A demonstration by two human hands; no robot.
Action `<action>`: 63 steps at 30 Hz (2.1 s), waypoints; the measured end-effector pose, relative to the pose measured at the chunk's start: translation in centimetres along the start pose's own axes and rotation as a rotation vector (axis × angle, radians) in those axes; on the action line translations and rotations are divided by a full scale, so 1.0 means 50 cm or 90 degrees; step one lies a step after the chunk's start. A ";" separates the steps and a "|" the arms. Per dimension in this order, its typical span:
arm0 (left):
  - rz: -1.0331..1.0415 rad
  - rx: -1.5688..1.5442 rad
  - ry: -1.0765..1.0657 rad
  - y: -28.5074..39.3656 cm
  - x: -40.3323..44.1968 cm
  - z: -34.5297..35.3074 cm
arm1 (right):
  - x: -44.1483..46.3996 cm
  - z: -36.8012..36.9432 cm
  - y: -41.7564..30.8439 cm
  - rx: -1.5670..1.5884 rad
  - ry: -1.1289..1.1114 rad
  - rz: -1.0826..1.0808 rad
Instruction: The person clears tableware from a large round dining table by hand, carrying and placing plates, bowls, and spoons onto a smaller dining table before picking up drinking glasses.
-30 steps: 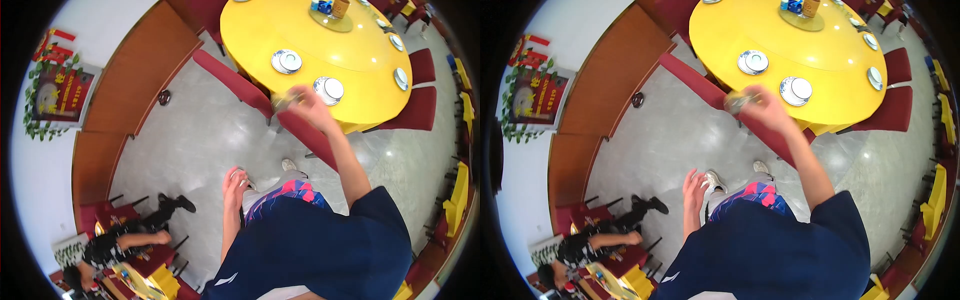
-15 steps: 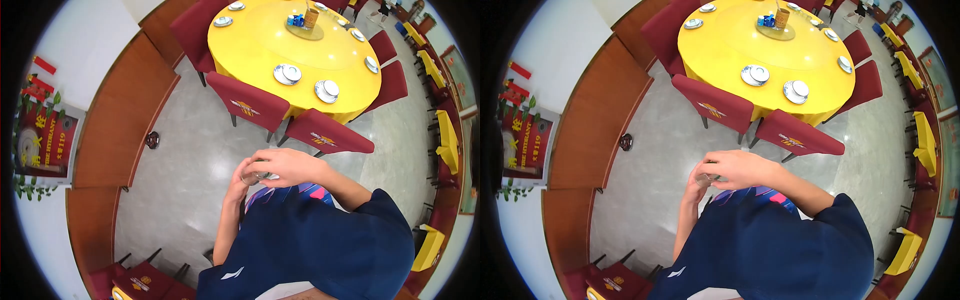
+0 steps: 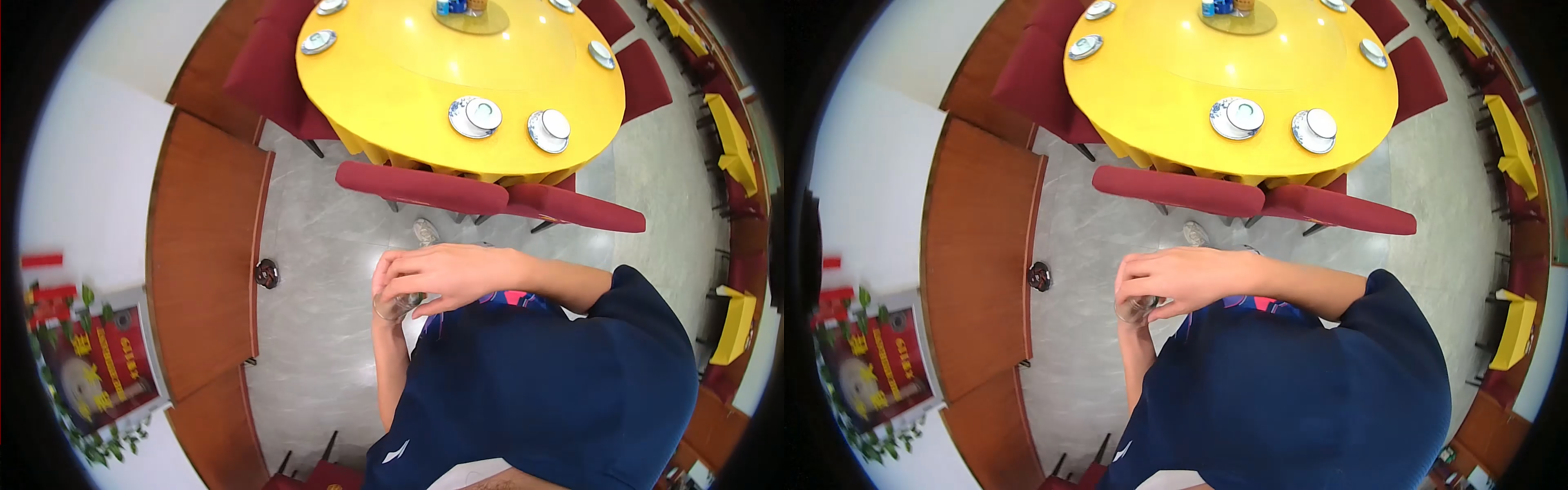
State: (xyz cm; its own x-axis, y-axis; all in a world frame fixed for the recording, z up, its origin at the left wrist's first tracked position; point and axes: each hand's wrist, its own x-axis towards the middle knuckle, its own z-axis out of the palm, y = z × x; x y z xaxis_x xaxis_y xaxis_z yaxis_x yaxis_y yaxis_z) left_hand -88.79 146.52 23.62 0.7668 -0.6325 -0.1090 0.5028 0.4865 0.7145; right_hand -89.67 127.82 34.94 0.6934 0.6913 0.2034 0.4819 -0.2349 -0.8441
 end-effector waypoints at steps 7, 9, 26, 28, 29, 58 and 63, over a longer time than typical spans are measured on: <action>-0.014 -0.099 0.013 0.105 0.232 -0.074 | -0.056 -0.287 0.419 -0.063 0.487 0.375; -0.029 -0.126 0.009 0.135 0.276 -0.092 | -0.154 -0.355 0.611 -0.445 0.434 0.642; -0.097 -0.224 -0.083 0.435 0.410 -0.423 | 0.215 -0.320 0.519 0.063 0.559 0.572; -0.135 -0.206 -0.046 0.473 0.404 -0.460 | 0.408 -0.277 0.414 0.091 0.475 0.433; -0.134 -0.207 -0.058 0.492 0.396 -0.483 | 0.502 -0.262 0.362 0.038 0.414 0.418; -0.268 0.005 -0.032 0.884 0.635 -0.923 | 1.237 -0.266 0.605 0.037 0.060 0.167; -0.282 0.076 -0.115 0.978 0.817 -1.014 | 1.275 -0.486 0.815 0.177 0.346 0.290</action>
State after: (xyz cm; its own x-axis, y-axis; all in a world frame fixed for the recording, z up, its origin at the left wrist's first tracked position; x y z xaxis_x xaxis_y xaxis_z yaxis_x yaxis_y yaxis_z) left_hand -12.65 175.02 19.06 0.4032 -0.8625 -0.3060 0.7071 0.0813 0.7025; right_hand -12.84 145.72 25.56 0.9924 0.1167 -0.0401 -0.0179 -0.1857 -0.9824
